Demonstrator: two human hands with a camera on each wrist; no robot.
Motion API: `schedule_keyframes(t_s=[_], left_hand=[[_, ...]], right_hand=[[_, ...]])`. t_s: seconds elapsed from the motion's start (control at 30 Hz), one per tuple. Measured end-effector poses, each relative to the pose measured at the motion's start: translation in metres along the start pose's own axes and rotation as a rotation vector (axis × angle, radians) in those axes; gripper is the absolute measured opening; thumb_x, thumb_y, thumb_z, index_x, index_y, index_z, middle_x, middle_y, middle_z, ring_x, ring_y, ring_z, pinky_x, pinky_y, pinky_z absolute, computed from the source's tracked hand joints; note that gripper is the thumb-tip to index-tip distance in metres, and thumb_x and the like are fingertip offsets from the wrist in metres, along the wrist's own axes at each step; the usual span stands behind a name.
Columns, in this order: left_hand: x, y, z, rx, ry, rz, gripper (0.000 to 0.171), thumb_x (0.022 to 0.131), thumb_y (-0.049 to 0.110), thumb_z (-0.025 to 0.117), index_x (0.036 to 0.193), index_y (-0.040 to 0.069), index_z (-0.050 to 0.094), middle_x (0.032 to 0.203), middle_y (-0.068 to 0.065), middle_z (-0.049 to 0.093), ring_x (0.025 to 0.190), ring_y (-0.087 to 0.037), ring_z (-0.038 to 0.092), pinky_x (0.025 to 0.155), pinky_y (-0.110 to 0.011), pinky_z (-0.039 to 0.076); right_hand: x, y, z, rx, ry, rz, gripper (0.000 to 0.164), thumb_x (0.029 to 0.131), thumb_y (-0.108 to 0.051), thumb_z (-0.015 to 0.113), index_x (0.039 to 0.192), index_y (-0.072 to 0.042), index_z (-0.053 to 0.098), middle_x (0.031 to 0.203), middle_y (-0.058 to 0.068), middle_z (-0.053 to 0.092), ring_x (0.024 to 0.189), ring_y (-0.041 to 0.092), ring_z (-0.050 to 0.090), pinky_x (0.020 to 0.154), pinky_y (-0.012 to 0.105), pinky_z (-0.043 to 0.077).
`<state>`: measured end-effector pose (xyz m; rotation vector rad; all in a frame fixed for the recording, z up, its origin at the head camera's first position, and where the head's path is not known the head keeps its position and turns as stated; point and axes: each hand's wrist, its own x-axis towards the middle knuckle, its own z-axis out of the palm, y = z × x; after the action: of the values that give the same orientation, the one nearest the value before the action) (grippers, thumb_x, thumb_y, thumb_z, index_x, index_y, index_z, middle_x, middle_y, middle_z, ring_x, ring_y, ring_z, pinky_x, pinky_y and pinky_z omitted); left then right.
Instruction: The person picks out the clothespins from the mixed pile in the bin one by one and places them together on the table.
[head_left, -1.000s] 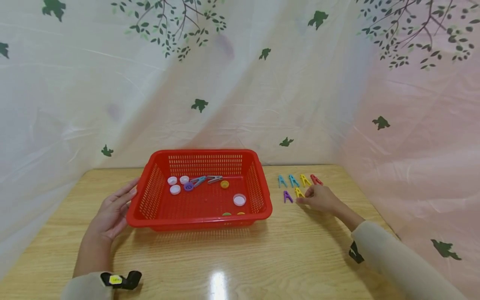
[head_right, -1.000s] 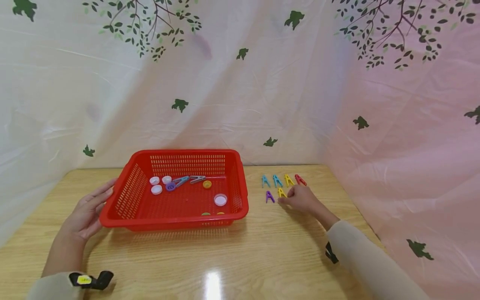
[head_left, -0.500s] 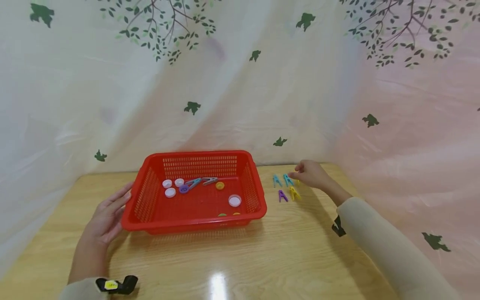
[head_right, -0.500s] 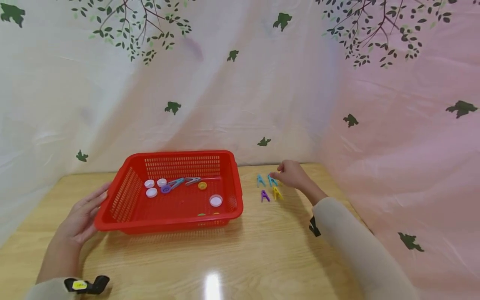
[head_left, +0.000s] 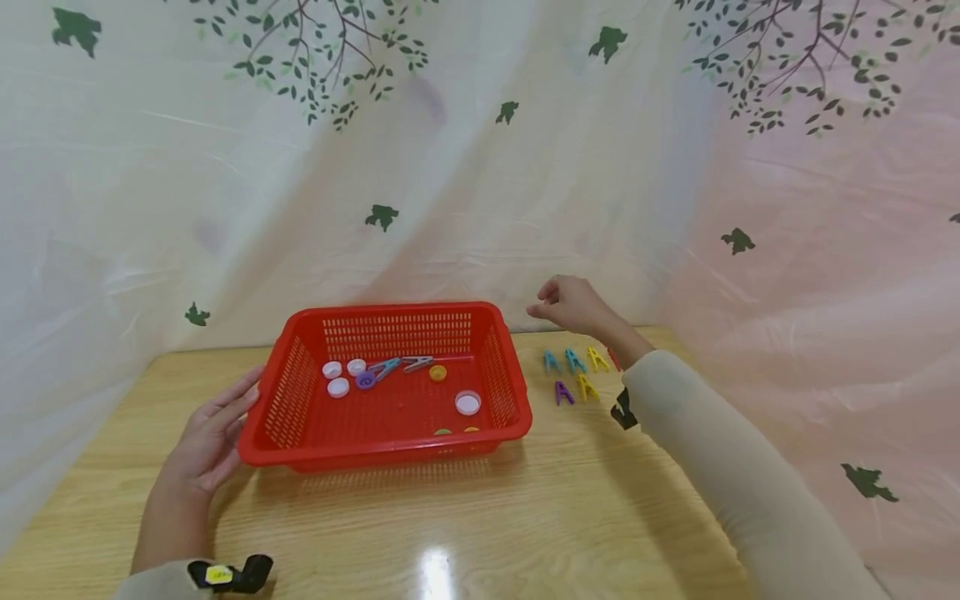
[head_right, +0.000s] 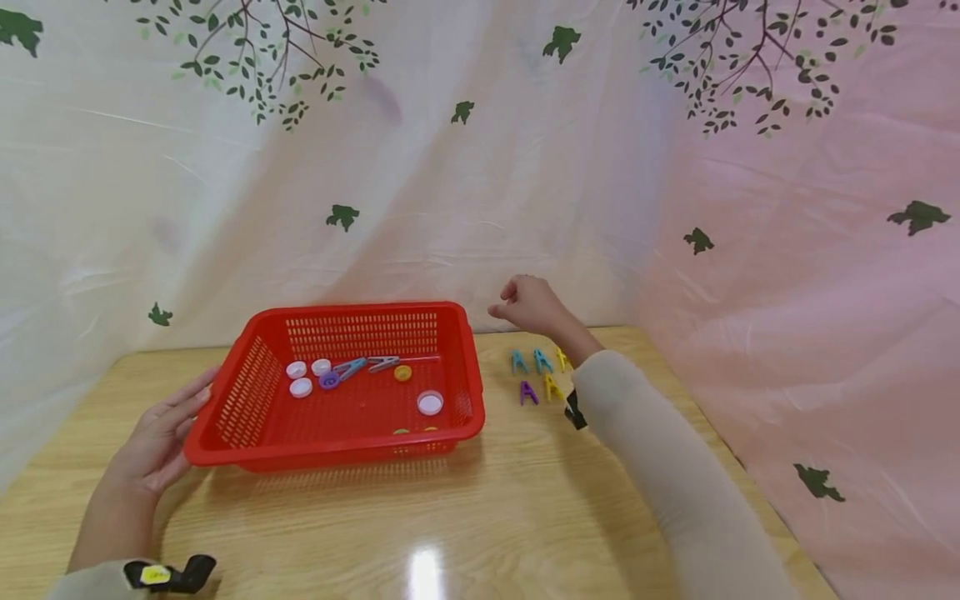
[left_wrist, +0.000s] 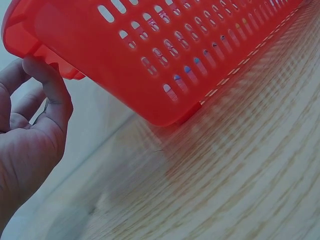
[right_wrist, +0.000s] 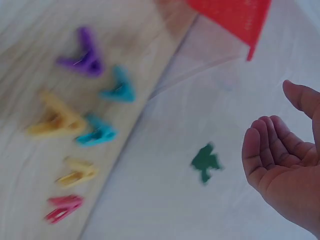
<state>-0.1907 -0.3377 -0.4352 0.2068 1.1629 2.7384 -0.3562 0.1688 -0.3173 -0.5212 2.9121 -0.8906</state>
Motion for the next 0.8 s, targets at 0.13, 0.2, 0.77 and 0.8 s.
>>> schedule_keyframes(t_s=[0.13, 0.2, 0.77, 0.8], left_hand=[[0.002, -0.002, 0.000, -0.001, -0.012, 0.003, 0.043, 0.110, 0.000, 0.038, 0.133, 0.015, 0.071, 0.121, -0.006, 0.074, 0.104, -0.019, 0.073, 0.087, -0.037, 0.060], [0.002, -0.003, 0.000, 0.004, -0.014, 0.003, 0.042, 0.110, 0.001, 0.038, 0.133, 0.015, 0.071, 0.120, -0.006, 0.074, 0.103, -0.019, 0.073, 0.087, -0.037, 0.060], [0.001, -0.002, -0.002, -0.006, -0.004, -0.010, 0.042, 0.110, 0.001, 0.039, 0.135, 0.016, 0.069, 0.121, -0.007, 0.074, 0.105, -0.020, 0.073, 0.088, -0.038, 0.060], [0.000, -0.002, -0.002, -0.008, -0.006, -0.009, 0.043, 0.110, 0.001, 0.038, 0.135, 0.016, 0.069, 0.122, -0.007, 0.073, 0.105, -0.020, 0.072, 0.088, -0.038, 0.060]], right_hand=[[0.011, -0.021, 0.003, 0.013, 0.031, -0.029, 0.044, 0.098, -0.030, 0.071, 0.124, 0.004, 0.061, 0.116, 0.018, 0.066, 0.102, 0.031, 0.063, 0.087, 0.044, 0.059], [0.016, -0.032, 0.005, 0.019, 0.041, -0.041, 0.042, 0.098, -0.029, 0.071, 0.123, 0.003, 0.061, 0.115, 0.017, 0.066, 0.101, 0.031, 0.063, 0.086, 0.043, 0.059], [0.048, -0.106, 0.040, 0.093, -0.003, -0.119, 0.037, 0.098, -0.024, 0.073, 0.123, 0.000, 0.062, 0.111, 0.011, 0.066, 0.098, 0.025, 0.061, 0.085, 0.034, 0.058], [0.048, -0.109, 0.043, 0.102, -0.003, -0.113, 0.037, 0.097, -0.024, 0.073, 0.124, -0.001, 0.062, 0.111, 0.010, 0.065, 0.097, 0.025, 0.061, 0.085, 0.033, 0.059]])
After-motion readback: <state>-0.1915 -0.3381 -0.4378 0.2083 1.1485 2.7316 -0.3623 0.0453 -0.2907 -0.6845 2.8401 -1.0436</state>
